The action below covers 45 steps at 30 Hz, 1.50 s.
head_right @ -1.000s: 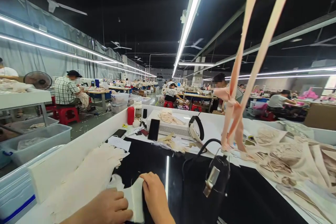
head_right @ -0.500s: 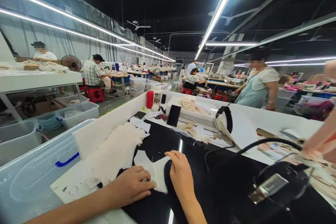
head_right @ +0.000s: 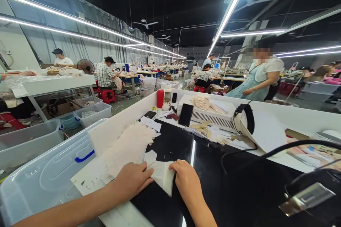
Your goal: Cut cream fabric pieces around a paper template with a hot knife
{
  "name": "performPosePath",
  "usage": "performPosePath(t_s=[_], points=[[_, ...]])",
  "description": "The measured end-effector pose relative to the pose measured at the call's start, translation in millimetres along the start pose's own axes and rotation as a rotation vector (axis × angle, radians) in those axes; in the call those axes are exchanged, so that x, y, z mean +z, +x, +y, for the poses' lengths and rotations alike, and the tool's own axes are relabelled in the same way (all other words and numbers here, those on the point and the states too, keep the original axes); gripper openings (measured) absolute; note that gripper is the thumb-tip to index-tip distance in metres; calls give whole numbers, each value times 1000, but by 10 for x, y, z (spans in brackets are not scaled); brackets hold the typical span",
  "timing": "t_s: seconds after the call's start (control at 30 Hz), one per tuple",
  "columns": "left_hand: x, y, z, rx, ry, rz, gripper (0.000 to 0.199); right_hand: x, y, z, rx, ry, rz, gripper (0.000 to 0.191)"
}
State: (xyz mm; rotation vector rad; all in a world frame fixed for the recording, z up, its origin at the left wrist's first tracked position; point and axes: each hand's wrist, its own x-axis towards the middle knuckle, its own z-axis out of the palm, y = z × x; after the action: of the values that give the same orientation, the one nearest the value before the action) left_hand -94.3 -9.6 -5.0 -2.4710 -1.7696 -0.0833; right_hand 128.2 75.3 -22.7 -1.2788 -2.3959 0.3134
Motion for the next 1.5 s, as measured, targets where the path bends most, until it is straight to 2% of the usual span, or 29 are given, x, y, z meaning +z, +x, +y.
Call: performPosePath(t_s=[0.07,0.1,0.23,0.3,0.37,0.47,0.57,0.73,0.97,1.2,1.3,1.5], points=[[-34,-71,-82,-167,6,-21,21,-3,-1,-11,16,7,-19,50],[-53,-101,-123,-207,9,-16,26,0,-2,-12,25,13,-27,49],[-156,-150,-152,-197,3,26,35,30,-3,5,56,40,-43,48],[-197,-124,-55,-122,-8,48,30,42,-3,13,72,47,-46,49],[-196,-71,77,46,-46,92,22,46,-3,11,87,49,-45,49],[-98,20,222,314,-165,182,11,33,-8,-2,97,50,-36,48],[48,71,236,389,-294,208,23,-2,-16,-2,103,46,-21,45],[162,52,179,333,-458,230,30,-101,-24,20,81,70,11,42],[169,58,218,331,-503,257,32,-198,-95,-36,-99,148,-24,46],[250,85,232,337,-484,331,28,-79,-520,126,-173,16,18,53],[314,91,240,338,-494,368,28,-40,-701,260,-281,-14,35,52],[386,106,240,328,-508,371,32,-29,-792,322,-371,-44,121,55]])
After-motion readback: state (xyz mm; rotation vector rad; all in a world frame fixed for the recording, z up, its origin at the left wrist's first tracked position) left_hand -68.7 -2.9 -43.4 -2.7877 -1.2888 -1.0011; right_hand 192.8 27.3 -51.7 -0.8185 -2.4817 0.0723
